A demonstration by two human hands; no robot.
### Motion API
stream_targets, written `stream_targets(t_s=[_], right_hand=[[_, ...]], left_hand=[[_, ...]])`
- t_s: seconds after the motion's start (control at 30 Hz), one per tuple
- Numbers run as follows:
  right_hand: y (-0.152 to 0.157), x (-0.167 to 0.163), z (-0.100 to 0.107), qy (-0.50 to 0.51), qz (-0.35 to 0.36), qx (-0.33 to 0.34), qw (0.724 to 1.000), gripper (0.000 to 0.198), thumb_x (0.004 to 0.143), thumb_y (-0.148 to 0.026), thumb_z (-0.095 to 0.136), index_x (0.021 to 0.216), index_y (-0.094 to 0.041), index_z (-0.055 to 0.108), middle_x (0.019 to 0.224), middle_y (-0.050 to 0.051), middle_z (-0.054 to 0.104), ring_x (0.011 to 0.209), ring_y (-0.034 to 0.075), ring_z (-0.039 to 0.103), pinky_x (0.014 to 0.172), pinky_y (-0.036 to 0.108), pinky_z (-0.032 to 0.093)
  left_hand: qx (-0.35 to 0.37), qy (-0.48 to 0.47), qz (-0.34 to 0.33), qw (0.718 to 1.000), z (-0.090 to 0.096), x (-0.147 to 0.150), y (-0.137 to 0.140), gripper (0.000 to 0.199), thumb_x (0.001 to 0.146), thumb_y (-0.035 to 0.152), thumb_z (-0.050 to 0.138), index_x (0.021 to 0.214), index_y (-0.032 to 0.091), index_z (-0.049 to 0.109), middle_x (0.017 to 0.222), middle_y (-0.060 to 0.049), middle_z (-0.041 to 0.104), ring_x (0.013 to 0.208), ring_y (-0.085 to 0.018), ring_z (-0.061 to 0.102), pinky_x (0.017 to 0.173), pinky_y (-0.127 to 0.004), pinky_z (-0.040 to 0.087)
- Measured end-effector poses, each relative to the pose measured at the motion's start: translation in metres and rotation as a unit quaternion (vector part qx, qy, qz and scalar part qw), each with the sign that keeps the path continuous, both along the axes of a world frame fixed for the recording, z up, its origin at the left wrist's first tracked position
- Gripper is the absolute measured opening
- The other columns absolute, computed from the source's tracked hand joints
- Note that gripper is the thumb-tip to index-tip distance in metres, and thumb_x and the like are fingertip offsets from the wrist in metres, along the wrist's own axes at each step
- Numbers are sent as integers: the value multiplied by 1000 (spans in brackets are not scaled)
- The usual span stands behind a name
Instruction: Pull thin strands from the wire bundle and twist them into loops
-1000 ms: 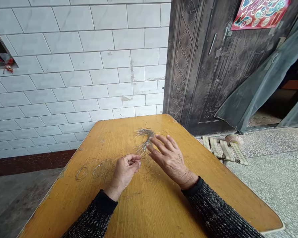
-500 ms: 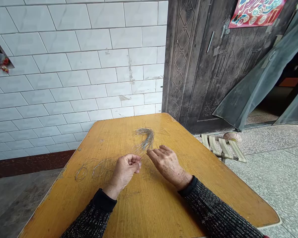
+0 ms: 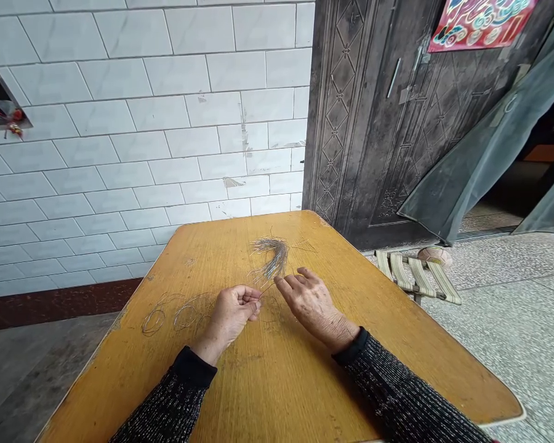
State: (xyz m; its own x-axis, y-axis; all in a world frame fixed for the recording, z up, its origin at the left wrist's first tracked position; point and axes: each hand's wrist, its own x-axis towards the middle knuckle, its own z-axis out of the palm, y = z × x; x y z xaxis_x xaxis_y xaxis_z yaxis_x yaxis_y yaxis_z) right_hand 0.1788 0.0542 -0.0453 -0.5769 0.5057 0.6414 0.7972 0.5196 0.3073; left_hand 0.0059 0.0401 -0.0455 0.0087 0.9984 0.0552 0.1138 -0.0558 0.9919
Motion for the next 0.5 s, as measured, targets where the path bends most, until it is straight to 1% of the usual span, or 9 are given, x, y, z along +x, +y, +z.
stream_targets(t_s=[0.1,0.2,0.3,0.4,0.5], right_hand=[[0,-1,0,-7,4,-13,1000,23,80,-6,47,99,-13,57,69,5,61,63,15,55,81,33,37],[1,-1,1,-5,8,-17,1000,22,80,-4,46,96,-14,58,70,5,62,65,15,56,83,32,38],[2,0,1,-7,7,-25,1000,24,80,-3,45,96,-14,58,68,4,62,63,15,57,86,33,37],[2,1,0,-12,-9,-40,999,27,79,-4,46,100,-15,58,65,4,61,59,15,57,84,33,37],[0,1,1,-8,-27,-46,999,27,79,-4,46,100,-16,59,62,3,60,57,14,57,83,33,36]], left_hand=[[1,0,2,1000,0,0,0,11,59,15,61,69,12,60,56,2,56,48,-8,52,46,-20,44],[2,-2,4,1000,-1,-1,1,10,58,14,61,68,13,60,57,1,56,48,-9,52,45,-20,44],[3,0,0,1000,-4,-2,2,11,58,14,61,69,13,60,58,1,56,49,-9,52,45,-20,44],[5,1,-6,1000,-7,-4,4,12,58,14,62,70,13,61,60,0,56,50,-9,52,46,-20,44],[5,1,-8,1000,-8,-5,5,12,58,14,62,70,12,60,60,0,56,49,-9,52,46,-20,44]])
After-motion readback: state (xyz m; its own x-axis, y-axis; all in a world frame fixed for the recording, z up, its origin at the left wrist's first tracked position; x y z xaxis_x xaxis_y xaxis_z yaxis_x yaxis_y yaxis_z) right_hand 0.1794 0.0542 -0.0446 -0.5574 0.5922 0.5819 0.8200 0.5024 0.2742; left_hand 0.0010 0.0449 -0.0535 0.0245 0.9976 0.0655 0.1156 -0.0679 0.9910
